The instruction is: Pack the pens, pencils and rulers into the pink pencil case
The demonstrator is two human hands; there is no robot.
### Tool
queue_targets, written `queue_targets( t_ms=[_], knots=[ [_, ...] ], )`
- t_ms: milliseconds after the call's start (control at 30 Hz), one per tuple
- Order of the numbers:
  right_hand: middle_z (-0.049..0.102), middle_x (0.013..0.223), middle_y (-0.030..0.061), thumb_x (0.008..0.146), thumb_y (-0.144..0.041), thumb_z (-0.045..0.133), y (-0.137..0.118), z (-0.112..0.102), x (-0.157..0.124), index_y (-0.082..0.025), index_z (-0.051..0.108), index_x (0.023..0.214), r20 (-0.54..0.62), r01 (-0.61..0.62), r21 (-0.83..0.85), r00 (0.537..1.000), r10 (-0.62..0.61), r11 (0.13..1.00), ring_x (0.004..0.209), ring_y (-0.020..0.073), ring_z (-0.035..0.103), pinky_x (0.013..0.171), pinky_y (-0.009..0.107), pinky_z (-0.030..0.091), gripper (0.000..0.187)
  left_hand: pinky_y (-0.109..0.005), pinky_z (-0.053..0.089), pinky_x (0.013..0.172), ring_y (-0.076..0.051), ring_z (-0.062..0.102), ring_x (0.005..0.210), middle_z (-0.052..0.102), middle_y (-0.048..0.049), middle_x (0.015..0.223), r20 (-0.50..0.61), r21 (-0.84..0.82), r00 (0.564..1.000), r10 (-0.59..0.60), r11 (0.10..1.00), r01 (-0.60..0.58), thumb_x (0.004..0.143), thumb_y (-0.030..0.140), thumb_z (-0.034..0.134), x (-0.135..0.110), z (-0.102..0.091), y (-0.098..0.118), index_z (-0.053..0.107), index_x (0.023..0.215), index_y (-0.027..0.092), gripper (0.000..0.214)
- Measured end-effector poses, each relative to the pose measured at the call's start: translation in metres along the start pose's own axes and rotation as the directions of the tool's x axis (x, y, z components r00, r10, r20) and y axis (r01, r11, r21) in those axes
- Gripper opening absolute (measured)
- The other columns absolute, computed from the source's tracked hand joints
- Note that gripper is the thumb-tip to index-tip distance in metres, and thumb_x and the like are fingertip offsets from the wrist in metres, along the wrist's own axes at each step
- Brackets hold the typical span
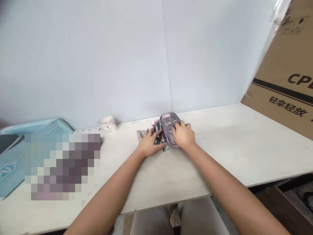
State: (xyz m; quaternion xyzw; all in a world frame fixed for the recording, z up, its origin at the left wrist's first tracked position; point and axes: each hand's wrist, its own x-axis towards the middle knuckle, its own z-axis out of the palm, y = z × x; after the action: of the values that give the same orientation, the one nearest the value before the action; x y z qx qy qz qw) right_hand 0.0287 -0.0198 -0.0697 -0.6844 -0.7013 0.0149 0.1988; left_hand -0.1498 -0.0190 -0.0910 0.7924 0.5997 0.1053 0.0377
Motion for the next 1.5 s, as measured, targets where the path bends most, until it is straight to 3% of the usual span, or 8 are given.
queue_targets(
  t_ms=[300,467,567,733,933,1067,1333,1500],
  knots=[
    [0.057,0.12,0.0155,0.075,-0.064,0.045,0.012,0.005,0.022,-0.016,0.04,0.131,0.172,-0.057,0.273,0.985,0.01,0.96,0.108,0.0286,0.056,0.086,0.038,0.042,0.074,-0.062,-0.01,0.105,-0.035,0.004,0.139,0.034,-0.0083,0.144,-0.179,0.079,0.979,0.098,0.993,-0.085,0.078,0.048,0.043,-0.009,-0.006,0.004,0.046,0.129,0.024,0.056],
    [0.055,0.123,0.0139,0.077,-0.059,0.048,0.018,0.014,0.015,-0.018,0.034,0.132,-0.063,0.081,0.506,0.996,-0.057,0.859,0.11,0.0265,0.054,0.09,0.041,0.042,0.07,-0.059,0.001,0.108,-0.027,0.021,0.136,0.044,-0.0039,0.138,-0.259,-0.129,0.964,0.058,0.987,-0.094,0.086,0.032,0.031,-0.007,-0.013,0.009,0.039,0.133,0.025,0.048],
    [0.044,0.133,0.0163,0.076,-0.053,0.054,0.011,0.013,0.006,-0.018,0.026,0.135,-0.32,0.305,0.53,0.936,-0.146,0.791,0.117,0.0259,0.048,0.092,0.043,0.042,0.074,-0.047,0.019,0.109,-0.023,0.036,0.129,0.048,-0.006,0.134,-0.373,-0.321,0.928,0.017,0.936,-0.146,0.087,0.04,0.035,-0.01,-0.015,0.018,0.028,0.137,0.023,0.054],
    [0.035,0.137,0.0144,0.079,-0.041,0.055,-0.001,0.011,-0.005,-0.021,0.023,0.135,-0.517,0.568,0.457,0.796,-0.315,0.685,0.126,0.0235,0.036,0.098,0.045,0.039,0.068,-0.036,0.039,0.094,-0.021,0.053,0.106,0.057,-0.0084,0.111,-0.622,-0.495,0.736,-0.269,0.863,-0.102,0.076,0.047,0.056,-0.014,-0.018,0.025,0.041,0.117,0.02,0.051],
    [0.042,0.125,0.0138,0.082,-0.036,0.052,0.004,0.007,-0.003,-0.02,0.039,0.122,-0.548,0.494,0.462,0.812,-0.2,0.737,0.12,0.0239,0.041,0.097,0.046,0.039,0.045,-0.042,0.035,0.092,-0.022,0.049,0.098,0.051,-0.0065,0.098,-0.864,-0.228,0.468,-0.185,0.973,-0.035,0.069,0.032,0.061,-0.012,-0.036,0.002,0.048,0.105,0.019,0.04],
    [0.044,0.116,0.0131,0.081,-0.04,0.052,0.002,0.0,-0.008,-0.019,0.044,0.111,-0.598,0.494,0.447,0.785,-0.161,0.745,0.113,0.0237,0.045,0.095,0.046,0.041,0.037,-0.048,0.026,0.099,-0.024,0.048,0.101,0.051,-0.0066,0.099,-0.873,-0.046,0.485,-0.059,0.998,0.039,0.068,0.031,0.062,-0.012,-0.036,-0.008,0.05,0.106,0.022,0.041],
    [0.045,0.108,0.0126,0.082,-0.041,0.051,-0.007,0.004,-0.017,-0.022,0.047,0.085,-0.673,0.461,0.287,0.721,-0.165,0.84,0.112,0.0267,0.042,0.092,0.049,0.038,0.02,-0.056,0.009,0.105,-0.026,0.049,0.106,0.055,-0.0066,0.102,-0.756,0.206,0.63,0.18,0.978,-0.032,0.076,0.031,0.058,-0.013,-0.025,-0.001,0.057,0.103,0.026,0.027],
    [0.046,0.107,0.0124,0.082,-0.035,0.049,-0.002,0.004,-0.015,-0.02,0.051,0.081,-0.649,0.391,0.232,0.744,-0.158,0.891,0.11,0.0266,0.042,0.09,0.046,0.037,0.016,-0.054,0.009,0.108,-0.023,0.049,0.106,0.056,-0.0051,0.1,-0.75,0.266,0.62,0.229,0.963,-0.034,0.08,0.029,0.054,-0.014,-0.024,0.003,0.058,0.104,0.028,0.025]
  ],
)
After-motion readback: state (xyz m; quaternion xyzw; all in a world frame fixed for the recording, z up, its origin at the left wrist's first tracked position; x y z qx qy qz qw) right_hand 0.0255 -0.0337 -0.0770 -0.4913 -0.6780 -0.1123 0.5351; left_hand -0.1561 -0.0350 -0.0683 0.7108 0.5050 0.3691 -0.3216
